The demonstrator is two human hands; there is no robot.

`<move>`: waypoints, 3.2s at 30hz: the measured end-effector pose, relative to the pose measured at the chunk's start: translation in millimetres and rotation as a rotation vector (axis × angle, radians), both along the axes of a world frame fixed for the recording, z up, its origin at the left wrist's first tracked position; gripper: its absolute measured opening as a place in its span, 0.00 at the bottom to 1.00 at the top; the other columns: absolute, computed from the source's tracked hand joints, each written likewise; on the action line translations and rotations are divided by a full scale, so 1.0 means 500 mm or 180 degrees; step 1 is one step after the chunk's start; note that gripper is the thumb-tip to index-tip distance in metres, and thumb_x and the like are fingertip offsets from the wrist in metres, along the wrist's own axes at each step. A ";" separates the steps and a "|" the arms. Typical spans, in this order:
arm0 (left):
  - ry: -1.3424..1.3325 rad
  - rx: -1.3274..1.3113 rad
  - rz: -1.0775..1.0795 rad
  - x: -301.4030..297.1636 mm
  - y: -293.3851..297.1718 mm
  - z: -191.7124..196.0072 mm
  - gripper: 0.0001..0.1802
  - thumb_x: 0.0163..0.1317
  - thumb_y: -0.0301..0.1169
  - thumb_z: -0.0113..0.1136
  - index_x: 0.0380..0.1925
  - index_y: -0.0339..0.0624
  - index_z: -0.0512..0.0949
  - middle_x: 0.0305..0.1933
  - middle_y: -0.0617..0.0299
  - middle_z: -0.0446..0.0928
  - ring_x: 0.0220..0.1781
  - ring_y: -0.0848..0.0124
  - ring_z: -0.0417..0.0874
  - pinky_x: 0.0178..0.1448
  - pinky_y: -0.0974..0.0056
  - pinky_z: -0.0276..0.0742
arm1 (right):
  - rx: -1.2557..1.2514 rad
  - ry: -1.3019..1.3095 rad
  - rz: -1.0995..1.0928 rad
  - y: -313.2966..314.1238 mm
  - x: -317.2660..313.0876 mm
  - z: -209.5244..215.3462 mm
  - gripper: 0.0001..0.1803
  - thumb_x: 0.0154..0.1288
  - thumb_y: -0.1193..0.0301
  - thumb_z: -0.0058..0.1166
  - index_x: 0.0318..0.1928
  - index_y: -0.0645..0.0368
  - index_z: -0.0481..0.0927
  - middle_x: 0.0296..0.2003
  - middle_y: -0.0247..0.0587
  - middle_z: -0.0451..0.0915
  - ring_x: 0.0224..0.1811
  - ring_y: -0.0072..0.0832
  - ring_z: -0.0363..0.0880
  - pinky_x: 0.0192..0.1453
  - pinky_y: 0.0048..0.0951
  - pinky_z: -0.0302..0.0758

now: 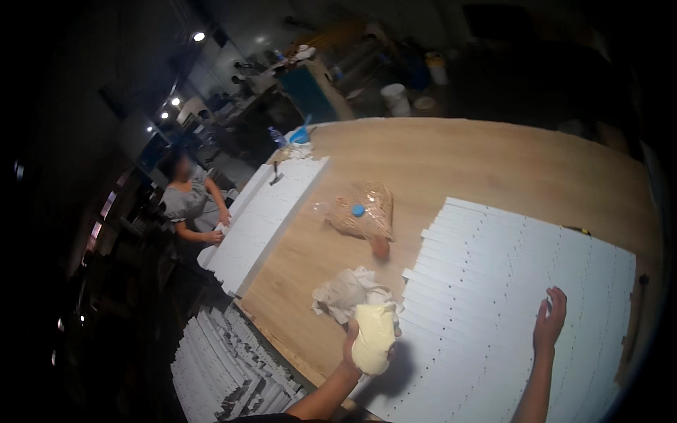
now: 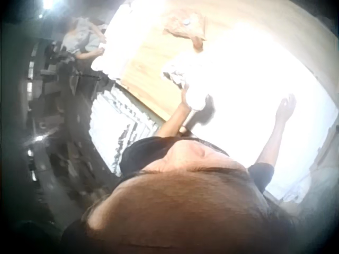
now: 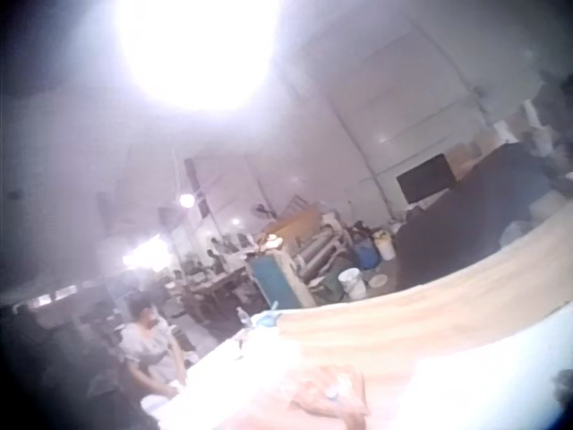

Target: The person applies glue into holes on white panels using a plastic bag and wipes the surface with a cloth.

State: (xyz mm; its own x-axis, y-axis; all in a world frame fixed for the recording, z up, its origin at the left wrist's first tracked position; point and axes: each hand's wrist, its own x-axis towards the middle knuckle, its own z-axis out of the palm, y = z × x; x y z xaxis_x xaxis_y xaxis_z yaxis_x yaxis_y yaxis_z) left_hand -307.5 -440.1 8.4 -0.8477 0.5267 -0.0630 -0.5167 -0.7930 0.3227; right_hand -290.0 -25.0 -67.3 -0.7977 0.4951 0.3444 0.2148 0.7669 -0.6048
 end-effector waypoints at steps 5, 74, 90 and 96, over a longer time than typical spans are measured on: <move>-0.0405 -0.0046 0.0181 -0.011 -0.034 0.007 0.43 0.60 0.67 0.40 0.66 0.50 0.55 0.50 0.41 0.73 0.37 0.55 0.81 0.34 0.56 0.80 | -0.0179 0.0312 0.0087 0.004 -0.046 -0.007 0.17 0.62 0.78 0.50 0.53 0.58 0.75 0.55 0.46 0.70 0.59 0.39 0.69 0.58 0.33 0.74; 0.4093 -0.5472 0.0548 -0.232 0.139 -0.021 0.20 0.43 0.24 0.70 0.38 0.29 0.79 0.33 0.54 0.81 0.32 0.67 0.82 0.38 0.67 0.75 | 0.0195 0.0121 0.0026 -0.028 -0.149 -0.029 0.12 0.63 0.73 0.53 0.48 0.58 0.76 0.52 0.42 0.73 0.50 0.32 0.77 0.54 0.29 0.75; 0.4069 -0.5540 0.0997 -0.251 0.168 -0.012 0.20 0.44 0.23 0.70 0.40 0.28 0.78 0.31 0.55 0.81 0.31 0.69 0.82 0.38 0.69 0.75 | 0.0141 0.0331 0.0165 -0.020 -0.149 -0.039 0.13 0.63 0.74 0.54 0.48 0.59 0.75 0.51 0.43 0.73 0.49 0.33 0.78 0.52 0.29 0.75; 0.4263 -0.5511 0.0920 -0.254 0.169 -0.013 0.20 0.44 0.22 0.69 0.40 0.28 0.78 0.32 0.55 0.81 0.31 0.69 0.82 0.38 0.69 0.75 | 0.0112 0.0252 0.0105 -0.023 -0.149 -0.035 0.13 0.63 0.74 0.54 0.48 0.58 0.75 0.51 0.43 0.73 0.49 0.33 0.78 0.53 0.29 0.75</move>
